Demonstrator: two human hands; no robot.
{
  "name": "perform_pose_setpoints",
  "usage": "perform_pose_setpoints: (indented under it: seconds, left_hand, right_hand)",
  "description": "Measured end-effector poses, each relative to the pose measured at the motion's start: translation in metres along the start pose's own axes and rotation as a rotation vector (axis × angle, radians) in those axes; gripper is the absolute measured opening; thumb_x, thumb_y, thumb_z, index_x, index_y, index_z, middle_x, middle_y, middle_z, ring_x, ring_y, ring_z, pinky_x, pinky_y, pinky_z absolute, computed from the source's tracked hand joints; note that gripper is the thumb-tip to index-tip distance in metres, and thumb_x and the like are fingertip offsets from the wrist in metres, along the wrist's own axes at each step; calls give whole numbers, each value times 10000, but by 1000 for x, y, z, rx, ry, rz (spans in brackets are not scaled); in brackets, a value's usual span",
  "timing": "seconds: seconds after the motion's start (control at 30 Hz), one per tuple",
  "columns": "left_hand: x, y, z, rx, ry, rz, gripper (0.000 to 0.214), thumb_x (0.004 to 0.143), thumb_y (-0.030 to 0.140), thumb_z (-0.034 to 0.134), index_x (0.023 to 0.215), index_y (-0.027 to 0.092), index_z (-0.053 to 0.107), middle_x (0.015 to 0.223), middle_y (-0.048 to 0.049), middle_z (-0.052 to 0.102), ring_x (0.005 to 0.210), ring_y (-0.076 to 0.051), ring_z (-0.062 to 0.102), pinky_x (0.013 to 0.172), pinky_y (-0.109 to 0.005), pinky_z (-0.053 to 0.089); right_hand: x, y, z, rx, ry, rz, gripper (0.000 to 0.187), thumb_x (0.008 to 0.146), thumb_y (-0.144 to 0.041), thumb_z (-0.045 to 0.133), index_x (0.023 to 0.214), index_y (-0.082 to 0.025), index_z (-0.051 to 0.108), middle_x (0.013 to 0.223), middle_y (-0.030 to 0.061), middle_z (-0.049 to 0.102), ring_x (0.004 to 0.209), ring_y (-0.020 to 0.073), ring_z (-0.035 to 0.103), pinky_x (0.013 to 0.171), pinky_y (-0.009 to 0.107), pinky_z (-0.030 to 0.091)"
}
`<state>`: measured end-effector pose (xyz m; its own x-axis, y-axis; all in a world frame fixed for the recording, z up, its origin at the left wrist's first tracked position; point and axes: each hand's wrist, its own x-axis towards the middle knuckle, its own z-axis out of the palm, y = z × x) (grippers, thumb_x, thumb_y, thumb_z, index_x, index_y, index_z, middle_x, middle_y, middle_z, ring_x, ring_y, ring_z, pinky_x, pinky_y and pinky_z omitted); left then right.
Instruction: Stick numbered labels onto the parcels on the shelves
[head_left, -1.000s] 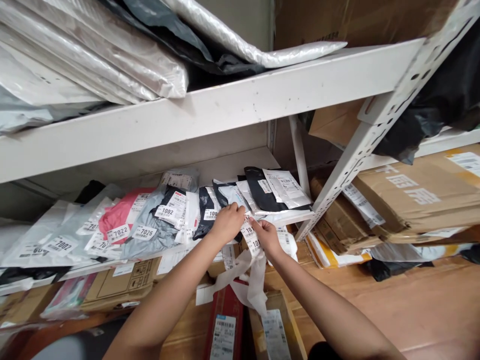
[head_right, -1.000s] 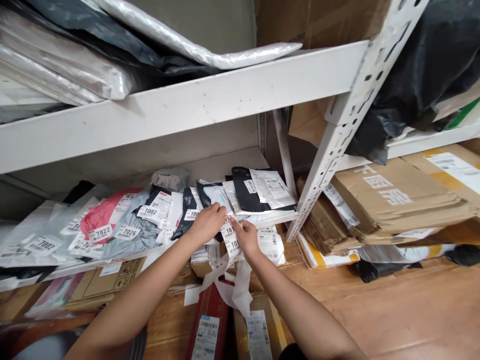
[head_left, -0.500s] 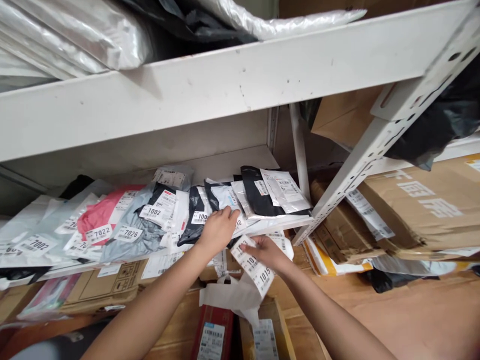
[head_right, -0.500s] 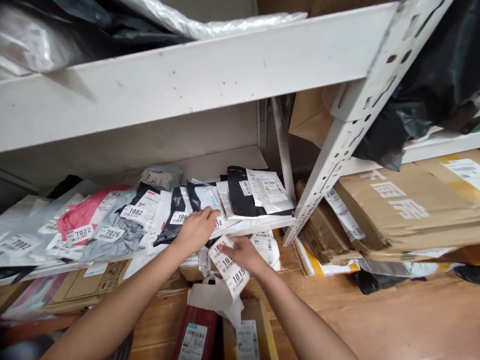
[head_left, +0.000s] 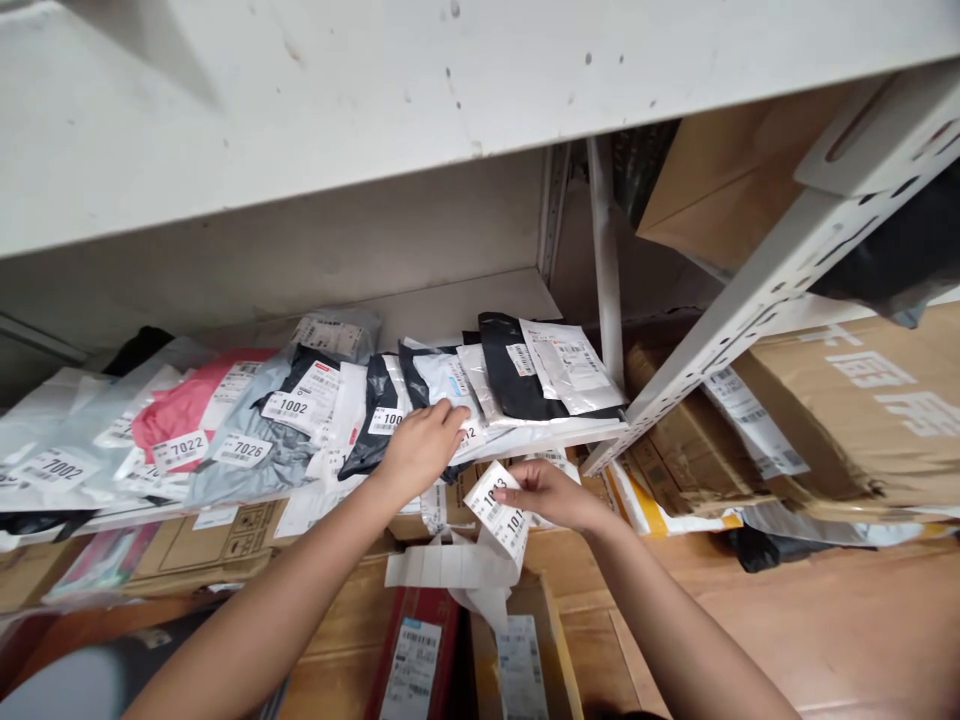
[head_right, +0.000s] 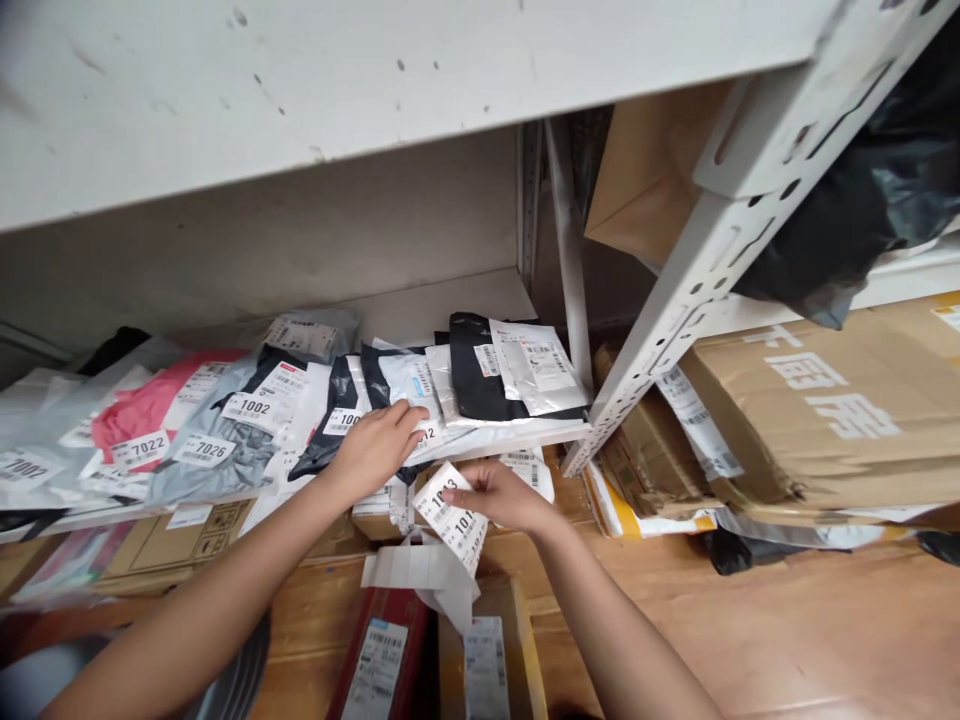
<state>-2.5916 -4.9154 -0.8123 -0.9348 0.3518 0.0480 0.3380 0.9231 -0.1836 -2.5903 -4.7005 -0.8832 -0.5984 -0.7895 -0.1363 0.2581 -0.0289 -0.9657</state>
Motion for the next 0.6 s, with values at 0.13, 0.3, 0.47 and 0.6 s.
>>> perform_pose_setpoints:
  seconds: [0.13, 0.3, 0.47, 0.6]
  left_hand:
    - [6, 4, -4, -35, -11, -72, 234, 943, 365, 444, 1102, 227, 545, 980, -55, 585, 786, -210, 589, 704, -335, 418]
    - [26, 17, -9, -5, 80, -211, 331, 826, 430, 620, 1030, 171, 584, 1006, -105, 563, 956, -288, 545, 751, -374, 406]
    - [36, 30, -12, -24, 187, -249, 318, 845, 446, 587, 993, 170, 645, 1011, -117, 579, 995, -299, 504, 827, -445, 365]
    - [37, 37, -12, -102, 245, -163, 318, 946, 360, 418, 896, 195, 685, 968, -100, 635, 979, -269, 516, 864, -461, 341]
  right_hand:
    - [-2, 3, 1, -127, 159, -87, 364, 811, -506, 621, 849, -152, 698, 712, 12, 633, 637, 152, 522, 599, 255, 385]
    - [-8, -6, -1, -657, 655, -504, 184, 881, -331, 579, 814, -182, 664, 819, 62, 628, 795, 207, 555, 743, 334, 435]
    - [-4, -7, -1, -873, 746, -683, 78, 876, -243, 574, 848, -201, 633, 1120, 114, 602, 1053, 257, 534, 922, 431, 427]
    - [-1, -1, 1, -877, 767, -656, 86, 876, -249, 572, 822, -198, 614, 1206, 136, 555, 1098, 272, 517, 890, 435, 458]
